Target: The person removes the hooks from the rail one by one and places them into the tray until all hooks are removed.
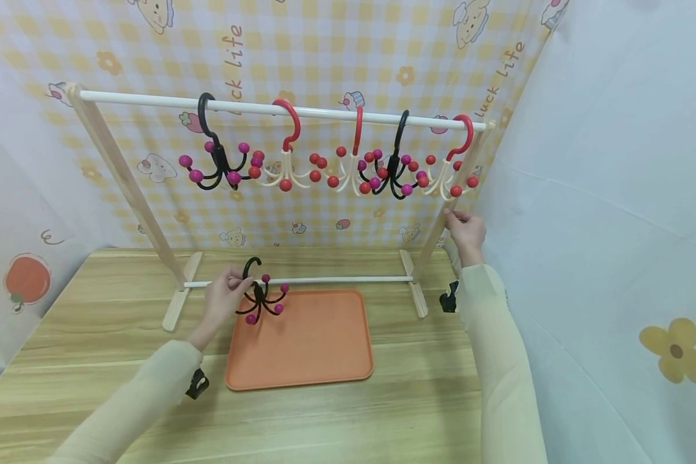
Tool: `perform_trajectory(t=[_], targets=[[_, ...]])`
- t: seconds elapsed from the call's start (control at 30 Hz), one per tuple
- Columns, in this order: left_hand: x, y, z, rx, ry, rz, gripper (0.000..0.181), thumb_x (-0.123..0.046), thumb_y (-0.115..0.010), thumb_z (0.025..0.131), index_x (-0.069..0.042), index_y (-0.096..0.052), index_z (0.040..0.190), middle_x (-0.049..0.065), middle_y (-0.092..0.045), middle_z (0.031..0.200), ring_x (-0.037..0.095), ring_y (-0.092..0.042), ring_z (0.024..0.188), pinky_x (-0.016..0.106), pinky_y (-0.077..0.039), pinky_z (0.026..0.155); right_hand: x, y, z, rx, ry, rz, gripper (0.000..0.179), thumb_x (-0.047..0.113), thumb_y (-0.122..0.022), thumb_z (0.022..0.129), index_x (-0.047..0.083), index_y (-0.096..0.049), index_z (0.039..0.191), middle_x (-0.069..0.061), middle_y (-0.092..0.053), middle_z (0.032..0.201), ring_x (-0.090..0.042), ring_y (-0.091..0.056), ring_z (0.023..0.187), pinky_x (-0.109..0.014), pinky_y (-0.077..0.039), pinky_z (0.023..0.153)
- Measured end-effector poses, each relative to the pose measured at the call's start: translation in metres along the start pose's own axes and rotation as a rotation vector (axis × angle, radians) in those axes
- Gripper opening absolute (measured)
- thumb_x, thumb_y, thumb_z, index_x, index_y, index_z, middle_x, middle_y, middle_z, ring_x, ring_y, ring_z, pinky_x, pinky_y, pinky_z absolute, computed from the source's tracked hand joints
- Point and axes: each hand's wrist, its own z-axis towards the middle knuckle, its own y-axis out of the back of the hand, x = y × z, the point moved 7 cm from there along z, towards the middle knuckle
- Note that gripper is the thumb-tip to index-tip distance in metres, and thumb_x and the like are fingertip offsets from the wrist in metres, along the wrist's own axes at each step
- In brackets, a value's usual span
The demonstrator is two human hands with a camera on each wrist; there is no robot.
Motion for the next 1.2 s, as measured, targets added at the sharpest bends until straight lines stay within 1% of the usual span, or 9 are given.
perform_trajectory(t=[0.13,0.23,0.3,0.47,0.57,0.7,0.87,1.1,1.2], targets=[[0.010,-0.003,-0.004,-0.015,0.027,-0.001,0.015,-0.012,-0.059,0.085,0.000,-0.051,0.087,0.019,-0.065,0.084,0.026,-0.062,0.071,0.022,-0.037,0.042,0.000,0.000,0.000,0.003,-0.004,-0.008,0.051,0.034,-0.052,0.086,-0.007,-0.051,0.117,0.004,-0.056,0.078,-0.002,-0.055,0.070,-0.018,-0.046,0.064],[0.014,-0.006,-0.008,-0.025,0.035,-0.018,0.014,-0.010,-0.060,0.084,0.001,-0.051,0.086,0.020,-0.064,0.086,0.029,-0.062,0.078,0.022,-0.043,0.051,0.000,0.000,0.000,0.000,-0.004,-0.002,0.050,0.034,-0.053,0.086,-0.007,-0.052,0.116,0.005,-0.057,0.077,-0.001,-0.055,0.068,-0.018,-0.046,0.063],[0.017,-0.008,-0.011,-0.036,0.041,-0.024,0.014,-0.008,-0.061,0.083,0.002,-0.051,0.084,0.020,-0.064,0.086,0.029,-0.062,0.080,0.024,-0.046,0.057,-0.001,0.000,0.001,-0.002,-0.004,0.006,0.050,0.033,-0.053,0.086,-0.007,-0.052,0.116,0.006,-0.057,0.075,0.000,-0.055,0.067,-0.019,-0.047,0.064],[0.023,-0.014,-0.016,-0.039,0.063,-0.026,0.015,-0.008,-0.061,0.083,0.001,-0.050,0.082,0.020,-0.064,0.088,0.028,-0.062,0.083,0.029,-0.048,0.060,-0.002,-0.001,0.002,0.001,-0.004,0.005,0.051,0.033,-0.053,0.086,-0.007,-0.051,0.117,0.005,-0.056,0.076,0.001,-0.054,0.066,-0.022,-0.047,0.069],[0.026,-0.017,-0.018,-0.037,0.071,-0.016,0.014,-0.009,-0.061,0.083,0.000,-0.050,0.083,0.020,-0.064,0.089,0.028,-0.062,0.083,0.030,-0.049,0.062,-0.003,-0.001,0.002,0.001,-0.007,-0.002,0.050,0.033,-0.053,0.086,-0.006,-0.051,0.117,0.005,-0.055,0.078,0.000,-0.054,0.066,-0.022,-0.047,0.069],[0.027,-0.019,-0.019,-0.035,0.059,-0.019,0.014,-0.008,-0.062,0.083,0.001,-0.051,0.082,0.020,-0.064,0.087,0.028,-0.062,0.080,0.029,-0.048,0.058,-0.002,0.000,0.002,-0.004,-0.006,-0.005,0.050,0.033,-0.053,0.086,-0.007,-0.051,0.117,0.003,-0.057,0.079,0.001,-0.054,0.065,-0.021,-0.047,0.067],[0.029,-0.021,-0.020,-0.026,0.048,-0.042,0.015,-0.007,-0.063,0.081,0.002,-0.051,0.082,0.021,-0.064,0.085,0.029,-0.063,0.077,0.027,-0.049,0.058,-0.001,0.000,0.001,-0.001,-0.004,-0.013,0.050,0.033,-0.053,0.086,-0.007,-0.051,0.117,0.000,-0.058,0.083,0.002,-0.053,0.064,-0.019,-0.047,0.065],[0.028,-0.022,-0.023,-0.027,0.043,-0.048,0.015,-0.005,-0.065,0.079,0.001,-0.051,0.080,0.020,-0.064,0.085,0.028,-0.063,0.078,0.024,-0.048,0.056,-0.001,0.000,0.000,0.004,-0.009,-0.011,0.051,0.034,-0.053,0.086,-0.007,-0.051,0.118,0.004,-0.056,0.078,0.002,-0.053,0.065,-0.018,-0.047,0.065],[0.025,-0.022,-0.023,-0.018,0.051,-0.024,0.017,-0.008,-0.065,0.079,0.001,-0.051,0.083,0.019,-0.064,0.086,0.027,-0.062,0.079,0.026,-0.048,0.057,-0.001,0.000,0.000,0.007,-0.006,-0.008,0.052,0.034,-0.053,0.086,-0.007,-0.050,0.118,0.004,-0.056,0.077,0.002,-0.053,0.065,-0.017,-0.046,0.063]])
